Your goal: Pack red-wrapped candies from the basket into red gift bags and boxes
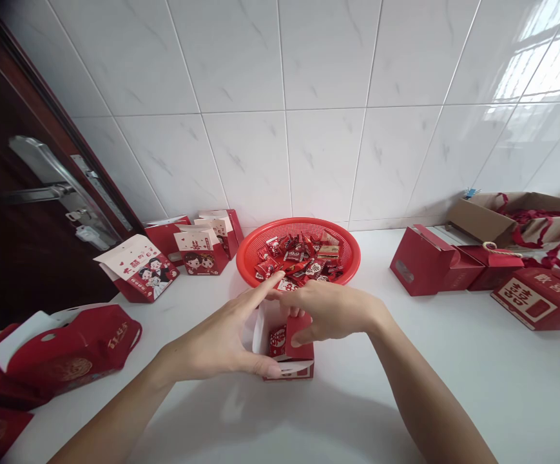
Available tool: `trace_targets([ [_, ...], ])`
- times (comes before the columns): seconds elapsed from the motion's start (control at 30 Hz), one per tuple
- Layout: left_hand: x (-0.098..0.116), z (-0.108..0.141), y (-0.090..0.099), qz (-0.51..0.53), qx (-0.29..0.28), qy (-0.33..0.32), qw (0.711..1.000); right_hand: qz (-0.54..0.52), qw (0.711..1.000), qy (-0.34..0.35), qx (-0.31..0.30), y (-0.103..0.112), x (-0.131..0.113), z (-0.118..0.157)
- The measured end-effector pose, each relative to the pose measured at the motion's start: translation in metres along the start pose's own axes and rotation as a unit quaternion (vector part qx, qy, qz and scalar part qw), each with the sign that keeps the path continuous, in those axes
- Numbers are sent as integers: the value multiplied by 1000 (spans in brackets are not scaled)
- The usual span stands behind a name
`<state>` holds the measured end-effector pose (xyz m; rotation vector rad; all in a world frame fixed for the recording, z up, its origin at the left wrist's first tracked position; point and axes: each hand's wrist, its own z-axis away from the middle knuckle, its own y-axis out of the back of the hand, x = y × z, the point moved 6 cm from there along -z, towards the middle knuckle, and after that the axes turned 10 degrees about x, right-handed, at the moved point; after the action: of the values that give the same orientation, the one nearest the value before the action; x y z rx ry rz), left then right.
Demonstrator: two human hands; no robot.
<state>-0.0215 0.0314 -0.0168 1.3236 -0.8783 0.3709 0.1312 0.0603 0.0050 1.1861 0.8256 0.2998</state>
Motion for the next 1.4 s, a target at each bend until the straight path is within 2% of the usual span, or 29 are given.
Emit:
trace_targets([
  [0.23,9,1,-6,21,-15,-25,999,1,1000,2,-24,-3,8,-1],
  [0.43,12,-1,-21,27,-55,-61,996,-13,999,29,-18,-2,12,-2],
  [0.6,10,-5,-21,26,-11,-83,996,-68,997,33,-7,4,18,1],
  [0.73,12,-7,-18,41,24,-119,992,-107,992,47,43,20,22,11],
  [0.83,11,-9,-19,0,43,-131,990,-126,988,47,79,30,24,18],
  [0.97,10,-11,-21,-72,62,-131,987,-113,990,20,86,30,25,20],
  [1.1,8,-11,-19,-114,82,-95,985,-88,994,7,69,24,24,16],
  [1.2,7,-12,-18,-127,69,-72,987,-71,996,-9,58,20,22,14],
  [1.4,10,-13,-18,-129,48,-79,987,-3,997,-66,35,14,17,13],
])
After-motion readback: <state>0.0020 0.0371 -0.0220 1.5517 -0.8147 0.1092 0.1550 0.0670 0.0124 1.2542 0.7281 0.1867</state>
